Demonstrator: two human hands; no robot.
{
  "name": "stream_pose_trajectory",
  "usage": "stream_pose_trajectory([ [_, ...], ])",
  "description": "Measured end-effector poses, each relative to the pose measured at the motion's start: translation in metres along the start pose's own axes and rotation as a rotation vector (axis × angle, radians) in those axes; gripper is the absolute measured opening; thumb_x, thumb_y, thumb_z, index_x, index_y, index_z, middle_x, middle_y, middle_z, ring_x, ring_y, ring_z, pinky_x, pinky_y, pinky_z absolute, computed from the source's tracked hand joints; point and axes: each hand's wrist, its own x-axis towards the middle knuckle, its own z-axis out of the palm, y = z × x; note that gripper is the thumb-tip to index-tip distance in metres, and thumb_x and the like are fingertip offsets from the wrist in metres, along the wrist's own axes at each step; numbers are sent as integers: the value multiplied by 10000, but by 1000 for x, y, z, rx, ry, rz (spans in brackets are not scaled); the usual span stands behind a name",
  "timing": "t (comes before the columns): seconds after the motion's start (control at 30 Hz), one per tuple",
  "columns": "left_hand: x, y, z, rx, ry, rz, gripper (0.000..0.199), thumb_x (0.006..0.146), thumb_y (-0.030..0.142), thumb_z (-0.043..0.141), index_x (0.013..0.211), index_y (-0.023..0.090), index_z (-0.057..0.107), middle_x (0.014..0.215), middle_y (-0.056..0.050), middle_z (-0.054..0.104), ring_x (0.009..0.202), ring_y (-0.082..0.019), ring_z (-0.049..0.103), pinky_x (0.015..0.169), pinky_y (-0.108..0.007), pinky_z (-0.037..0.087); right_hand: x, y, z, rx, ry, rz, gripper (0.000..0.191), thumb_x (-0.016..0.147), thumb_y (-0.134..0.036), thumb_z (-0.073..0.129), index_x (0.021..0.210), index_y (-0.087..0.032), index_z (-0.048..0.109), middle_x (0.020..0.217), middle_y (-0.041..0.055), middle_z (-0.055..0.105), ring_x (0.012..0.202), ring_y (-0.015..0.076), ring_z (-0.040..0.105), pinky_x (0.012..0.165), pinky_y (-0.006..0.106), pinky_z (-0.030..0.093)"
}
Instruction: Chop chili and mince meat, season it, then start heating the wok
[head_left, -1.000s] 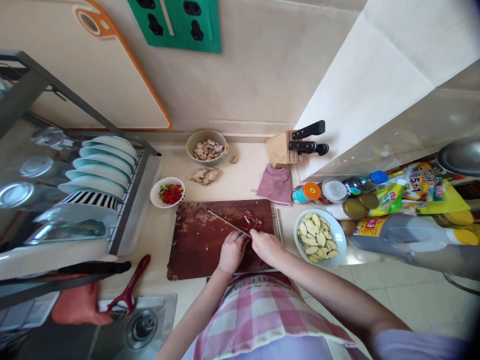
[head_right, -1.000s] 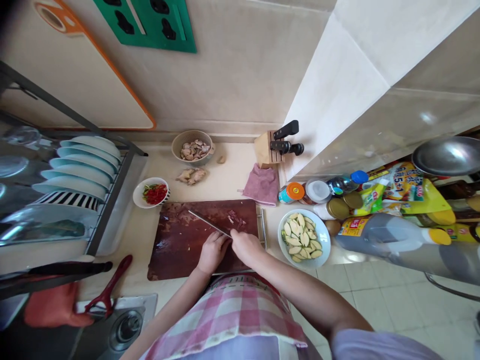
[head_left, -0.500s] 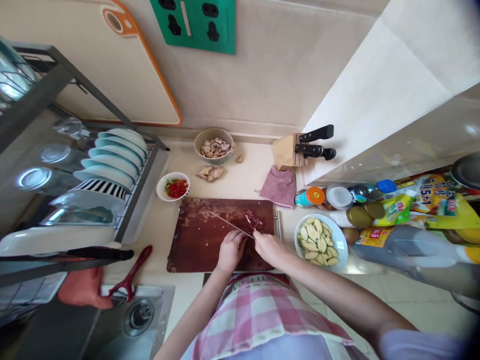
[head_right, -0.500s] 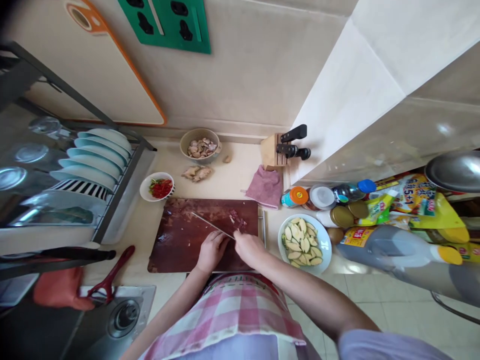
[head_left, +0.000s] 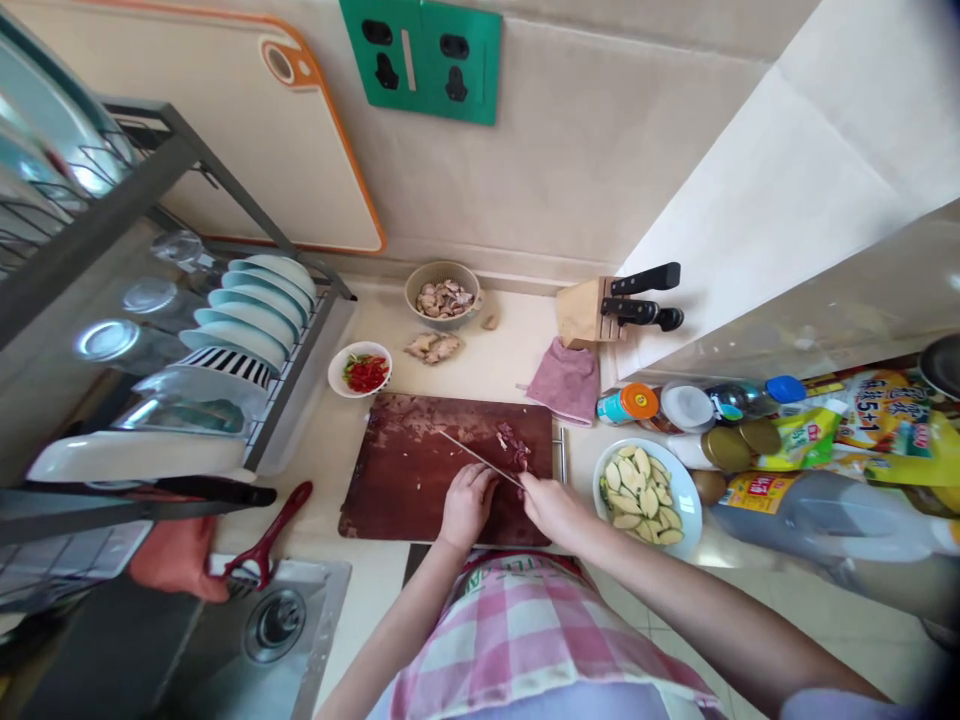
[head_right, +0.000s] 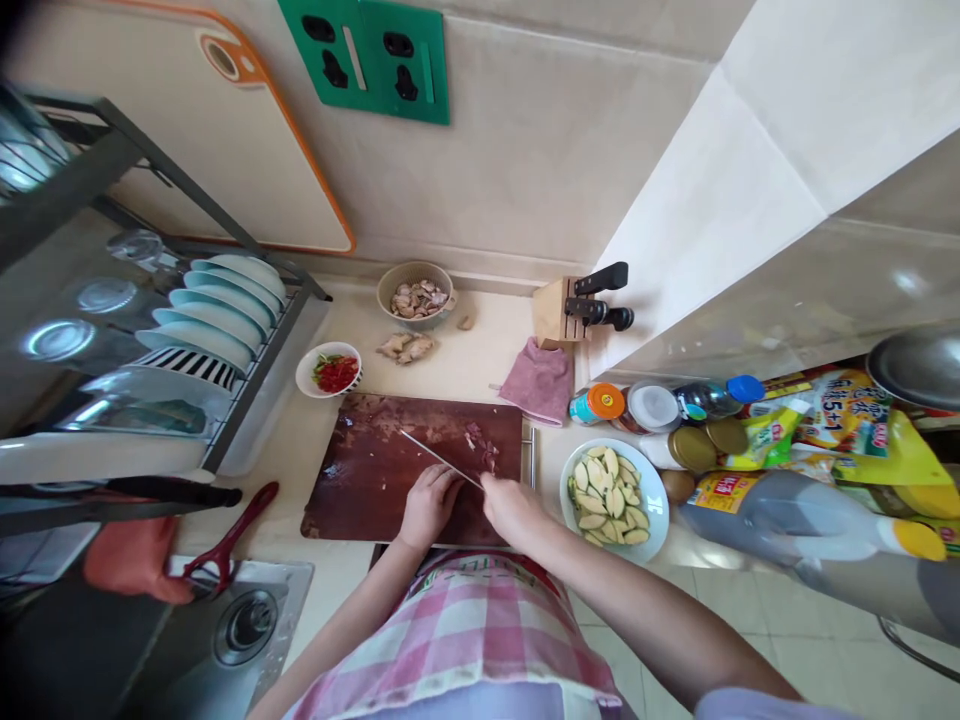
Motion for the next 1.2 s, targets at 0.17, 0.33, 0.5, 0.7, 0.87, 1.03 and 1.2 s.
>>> stream_pose_trajectory([
  [0.17,-4,-2,-1,-15,-20,32,167,852,169,490,912,179,646,932,-71,661,900,-193,594,829,-348,518,49,-20,-8,78,51,-54,186,898,-198,369,1011,-187,517,898,80,667,819,180,630,631,239,358],
  [0.33,-12,-4,-4,20,37,-6,161,866,216,490,906,195,644,931,-63,637,874,-173,588,804,-324,515,33,3,-14,185,137,-30,184,908,-217,354,986,-175,515,849,64,665,753,150,623,595,219,328],
  [0.5,-8,-2,-6,43,40,-11,151,860,205,495,897,199,642,902,-56,643,847,-179,592,786,-324,516,-8,8,-1,122,85,-29,160,890,-208,381,963,-191,523,808,45,655,724,150,611,579,227,297],
  [0.7,-2,-1,-6,-10,0,-17,135,852,192,510,896,187,638,899,-57,668,853,-187,594,803,-337,517,-33,5,10,87,-18,55,181,887,-171,363,985,-189,514,783,57,658,690,164,615,559,241,293],
  [0.87,-6,-4,-6,-47,-23,23,150,848,174,507,902,188,646,922,-61,665,883,-187,599,828,-338,517,22,-22,0,92,20,45,210,896,-177,355,1037,-182,510,893,84,668,804,183,626,606,245,332],
  [1.03,-10,-6,-9,-39,-4,48,157,861,192,497,909,188,647,925,-57,668,897,-180,593,860,-351,507,17,-7,-4,132,74,-22,188,903,-214,357,1003,-185,514,837,62,662,776,172,628,599,235,319],
  [1.2,-6,-6,-8,-46,-13,5,152,855,185,500,893,188,647,923,-62,667,897,-186,595,848,-355,512,-22,-1,8,77,-4,27,175,890,-187,367,983,-188,515,803,61,663,737,168,633,566,240,293],
])
